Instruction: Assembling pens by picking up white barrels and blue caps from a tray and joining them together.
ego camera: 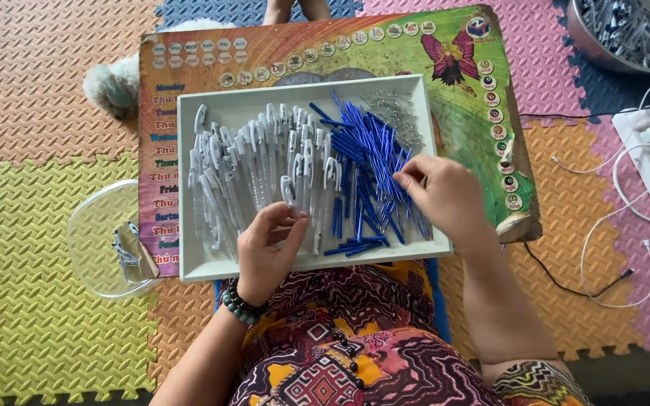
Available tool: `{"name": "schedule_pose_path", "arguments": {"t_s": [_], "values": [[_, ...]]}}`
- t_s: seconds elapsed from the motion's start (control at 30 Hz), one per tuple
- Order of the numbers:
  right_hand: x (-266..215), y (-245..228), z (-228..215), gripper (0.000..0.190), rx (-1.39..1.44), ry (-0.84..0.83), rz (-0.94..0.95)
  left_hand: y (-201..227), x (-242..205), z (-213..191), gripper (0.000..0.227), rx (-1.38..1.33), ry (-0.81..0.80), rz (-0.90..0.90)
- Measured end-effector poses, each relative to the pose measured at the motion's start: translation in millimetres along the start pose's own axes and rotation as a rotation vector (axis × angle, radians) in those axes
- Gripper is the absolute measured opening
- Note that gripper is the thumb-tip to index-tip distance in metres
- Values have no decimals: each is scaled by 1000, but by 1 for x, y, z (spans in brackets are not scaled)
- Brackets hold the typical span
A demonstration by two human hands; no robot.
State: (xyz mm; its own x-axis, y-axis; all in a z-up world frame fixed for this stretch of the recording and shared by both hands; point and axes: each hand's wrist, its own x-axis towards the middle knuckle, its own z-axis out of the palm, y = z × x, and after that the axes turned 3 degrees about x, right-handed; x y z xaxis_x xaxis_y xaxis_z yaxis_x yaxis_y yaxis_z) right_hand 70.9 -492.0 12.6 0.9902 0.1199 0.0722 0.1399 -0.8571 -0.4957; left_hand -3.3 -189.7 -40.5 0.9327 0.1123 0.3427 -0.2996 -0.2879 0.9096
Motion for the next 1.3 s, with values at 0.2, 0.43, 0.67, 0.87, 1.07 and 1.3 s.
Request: {"name": "schedule_pose_path", "arguments": {"t_s": [0.2, 0.43, 0.67, 0.87, 1.07, 1.3], "values": [[-8, 0, 4, 13, 13, -71, 94, -2, 0, 2, 26, -40, -17, -32], [3, 0, -3, 12, 134, -83, 95, 1, 2, 0, 26, -43, -58, -43], [31, -53, -8, 19, 973, 213, -173, 4, 5, -3, 27, -57, -129, -45], [40, -91, -14, 30, 1096, 322, -330, 6, 6, -6, 27, -40, -169, -11], [40, -98, -16, 27, 1093, 326, -359, 3, 5, -8, 28, -71, -198, 13], [35, -100, -4, 26, 1081, 166, -275, 3, 6, -8, 27, -88, -201, 24]]}}
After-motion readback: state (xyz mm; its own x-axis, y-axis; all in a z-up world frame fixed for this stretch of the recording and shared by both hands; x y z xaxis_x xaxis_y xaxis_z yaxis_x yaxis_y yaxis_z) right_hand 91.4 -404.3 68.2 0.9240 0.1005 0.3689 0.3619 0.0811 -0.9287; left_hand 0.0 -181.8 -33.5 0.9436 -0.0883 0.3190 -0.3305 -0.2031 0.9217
